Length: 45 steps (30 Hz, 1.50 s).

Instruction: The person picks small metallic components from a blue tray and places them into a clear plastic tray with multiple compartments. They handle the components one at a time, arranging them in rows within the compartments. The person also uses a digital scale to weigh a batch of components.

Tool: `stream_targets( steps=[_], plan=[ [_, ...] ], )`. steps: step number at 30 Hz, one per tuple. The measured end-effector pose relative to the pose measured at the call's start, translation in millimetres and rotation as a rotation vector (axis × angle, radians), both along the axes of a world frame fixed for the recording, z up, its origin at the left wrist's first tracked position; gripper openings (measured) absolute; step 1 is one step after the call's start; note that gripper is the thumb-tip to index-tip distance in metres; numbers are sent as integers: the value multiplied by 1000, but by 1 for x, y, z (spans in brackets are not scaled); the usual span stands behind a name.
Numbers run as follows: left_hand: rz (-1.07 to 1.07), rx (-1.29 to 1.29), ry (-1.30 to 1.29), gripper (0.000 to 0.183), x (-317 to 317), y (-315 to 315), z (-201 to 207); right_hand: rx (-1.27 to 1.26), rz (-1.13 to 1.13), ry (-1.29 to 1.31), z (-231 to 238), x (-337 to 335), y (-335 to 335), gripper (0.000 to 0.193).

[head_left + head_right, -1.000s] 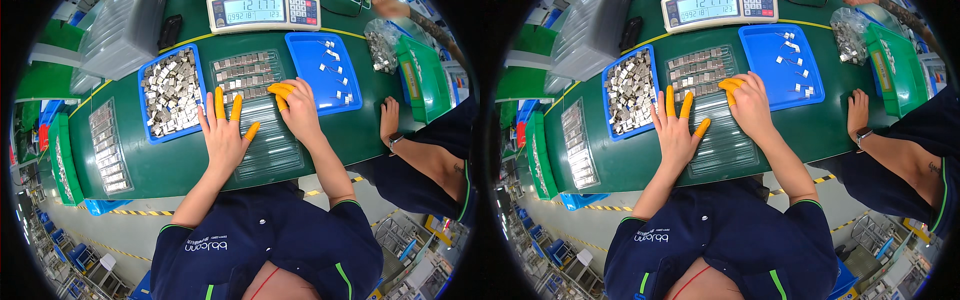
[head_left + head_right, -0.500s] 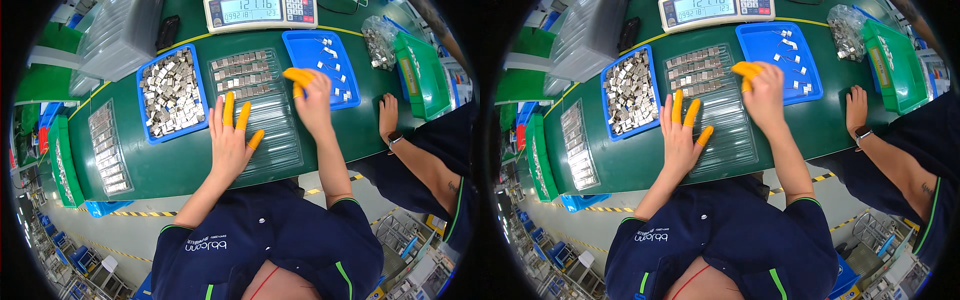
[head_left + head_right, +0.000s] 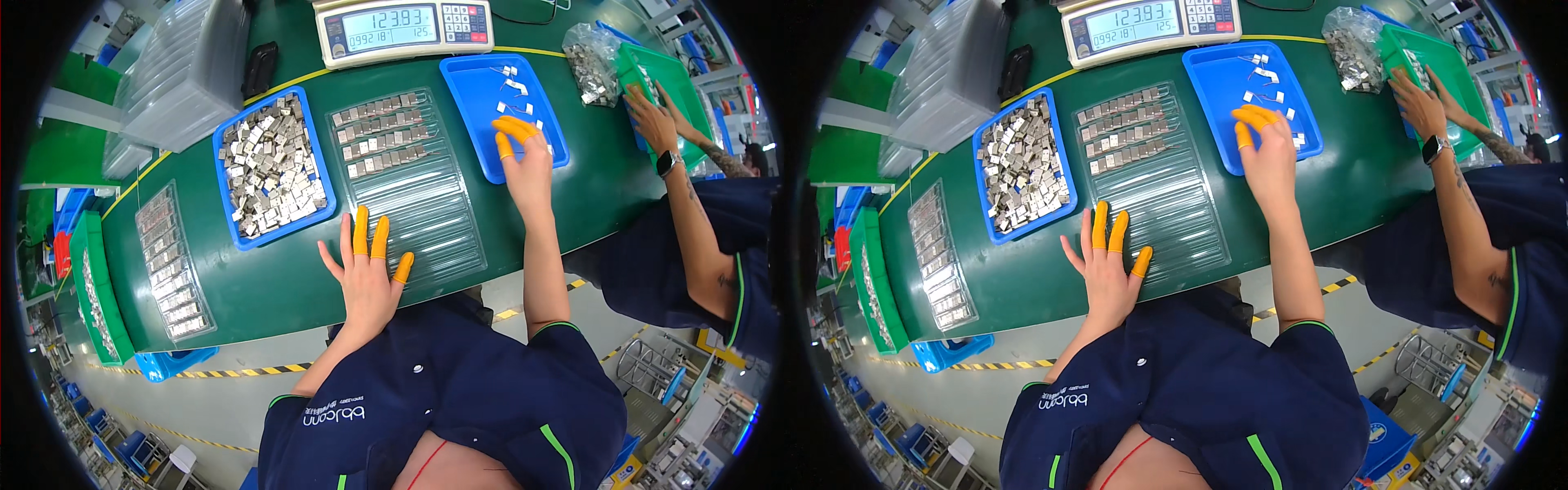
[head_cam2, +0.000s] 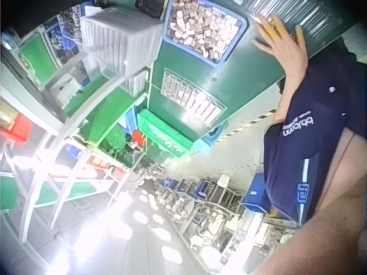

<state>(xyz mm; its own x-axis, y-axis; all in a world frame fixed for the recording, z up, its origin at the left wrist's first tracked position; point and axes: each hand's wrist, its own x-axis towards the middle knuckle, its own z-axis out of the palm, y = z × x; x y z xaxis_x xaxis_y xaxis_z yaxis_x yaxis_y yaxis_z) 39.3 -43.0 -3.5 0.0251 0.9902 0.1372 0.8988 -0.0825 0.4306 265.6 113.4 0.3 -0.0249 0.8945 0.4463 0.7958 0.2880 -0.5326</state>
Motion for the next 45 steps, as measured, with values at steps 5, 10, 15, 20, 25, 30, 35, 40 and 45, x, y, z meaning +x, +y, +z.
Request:
stream_targets(
  steps=[5, 10, 15, 20, 25, 30, 35, 40, 45],
  plan=[
    [-1, 68, -116, 49, -6, -2, -6, -38, -47, -95, -1, 21, 39, 24],
    [217, 283, -11, 38, -45, 12, -3, -143, 2, -179, -4, 27, 70, 27],
    [476, 333, 136, 35, -123, 39, 3, -109, -19, -192, -14, 32, 65, 22],
    [378, 243, 90, 31, -142, 61, 6, -136, -124, -230, 4, 18, 61, 22],
    [350, 214, 12, 26, -140, 71, 3, -107, -162, 12, 23, 8, 35, 20],
    [283, -61, -1362, 23, -106, 62, 37, -129, 76, 428, 32, -15, -12, 16],
    [149, -113, -1474, 32, -68, 49, 36, -215, 222, 599, 42, -63, -49, 23],
    [220, -146, -1708, 39, -55, 52, 32, -493, 315, 808, 39, -85, -73, 22],
    [130, -77, -1677, 27, -52, 55, 28, -568, 299, 936, 41, -97, -79, 23]
  ],
)
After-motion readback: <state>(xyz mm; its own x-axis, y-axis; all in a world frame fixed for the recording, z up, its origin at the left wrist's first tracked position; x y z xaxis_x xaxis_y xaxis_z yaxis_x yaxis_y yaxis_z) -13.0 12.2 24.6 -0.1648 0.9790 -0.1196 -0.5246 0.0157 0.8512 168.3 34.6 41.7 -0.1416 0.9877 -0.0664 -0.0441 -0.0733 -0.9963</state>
